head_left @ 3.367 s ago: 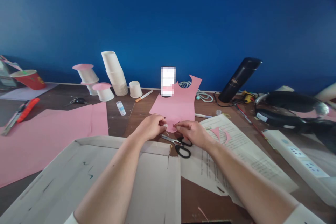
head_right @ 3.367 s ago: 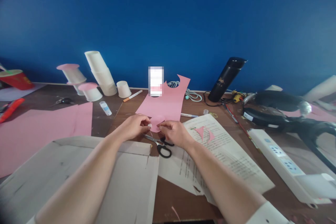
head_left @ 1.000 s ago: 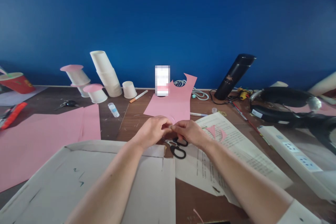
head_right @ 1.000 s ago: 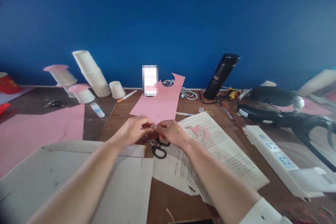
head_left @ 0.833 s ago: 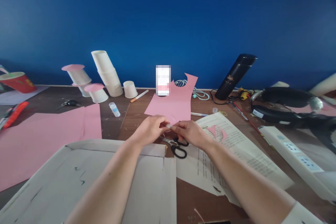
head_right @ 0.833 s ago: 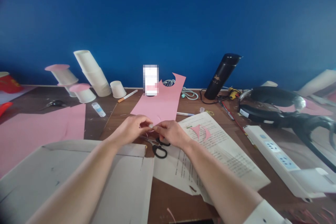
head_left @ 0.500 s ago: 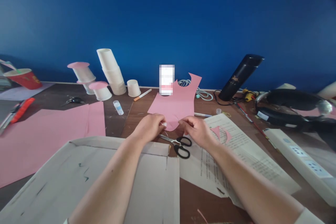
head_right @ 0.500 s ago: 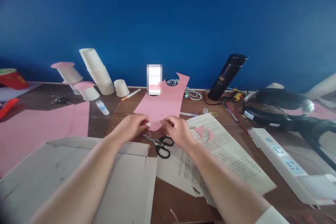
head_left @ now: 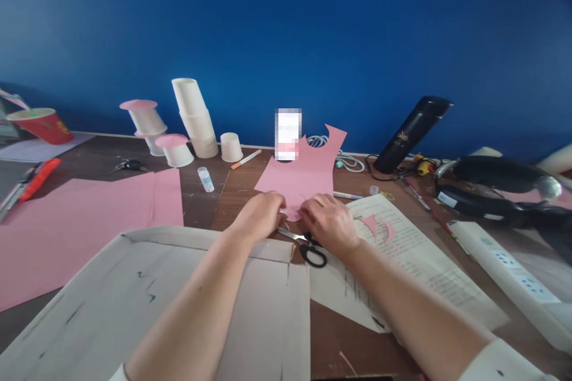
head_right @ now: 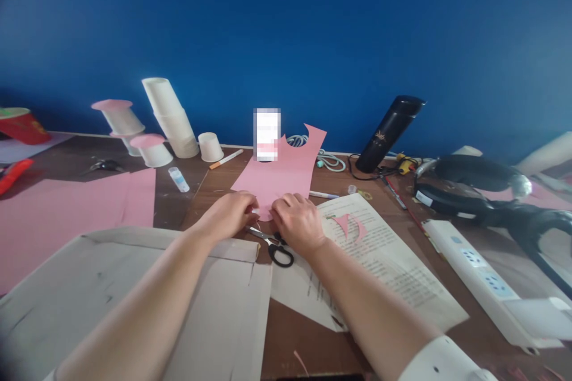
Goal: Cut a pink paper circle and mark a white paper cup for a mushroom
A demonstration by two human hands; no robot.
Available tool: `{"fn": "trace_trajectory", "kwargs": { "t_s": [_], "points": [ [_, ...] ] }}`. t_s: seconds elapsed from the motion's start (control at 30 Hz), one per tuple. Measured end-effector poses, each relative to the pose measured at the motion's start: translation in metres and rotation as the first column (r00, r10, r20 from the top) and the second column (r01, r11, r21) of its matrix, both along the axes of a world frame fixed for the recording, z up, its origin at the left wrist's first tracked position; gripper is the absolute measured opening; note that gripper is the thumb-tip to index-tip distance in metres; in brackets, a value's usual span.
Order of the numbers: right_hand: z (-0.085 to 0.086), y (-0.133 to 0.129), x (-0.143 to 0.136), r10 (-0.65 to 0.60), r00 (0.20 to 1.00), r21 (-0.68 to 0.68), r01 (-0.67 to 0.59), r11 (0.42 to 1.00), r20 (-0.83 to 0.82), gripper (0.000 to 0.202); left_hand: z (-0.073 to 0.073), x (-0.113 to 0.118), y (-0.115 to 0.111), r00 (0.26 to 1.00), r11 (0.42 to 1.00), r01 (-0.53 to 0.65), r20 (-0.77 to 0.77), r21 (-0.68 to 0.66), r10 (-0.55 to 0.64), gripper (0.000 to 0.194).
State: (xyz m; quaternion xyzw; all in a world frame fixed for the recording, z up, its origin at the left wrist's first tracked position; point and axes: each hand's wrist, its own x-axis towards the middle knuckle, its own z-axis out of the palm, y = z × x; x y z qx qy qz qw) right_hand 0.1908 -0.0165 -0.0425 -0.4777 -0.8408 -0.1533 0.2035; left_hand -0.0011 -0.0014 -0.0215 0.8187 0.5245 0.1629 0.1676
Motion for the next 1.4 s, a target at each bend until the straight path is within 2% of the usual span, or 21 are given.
{"fn": "trace_trajectory", "kwargs": {
  "t_s": [0.27,0.43,0.6,1.03,1.4],
  "points": [
    [-0.001,0.001,-0.003,0.015,0.997,0.039,-0.018,0.999,0.079,0.02,-0.011,0.0,0.006,1.0,0.999,0.014,-0.013,0.038,-0.014,0.014],
    [0.003,0.003,-0.005,0.051,0.985,0.058,-0.061,0.996,0.164,0.013,-0.009,0.0,0.005,1.0,0.999,0.012,-0.023,0.043,-0.011,0.011],
    [0.006,0.006,-0.006,0.102,0.96,0.06,-0.122,0.991,0.259,0.015,-0.006,0.001,0.002,1.0,1.0,-0.001,-0.024,0.03,0.002,0.011],
    [0.014,0.008,-0.007,0.203,0.921,0.026,-0.225,0.974,0.332,0.016,-0.002,0.002,0.001,0.998,1.0,-0.003,-0.06,0.015,0.004,0.01],
    [0.023,0.014,-0.006,0.372,0.82,-0.025,-0.402,0.915,0.434,0.023,-0.002,0.002,0.001,0.999,1.0,0.002,-0.048,0.014,-0.001,0.006]
  ]
}}
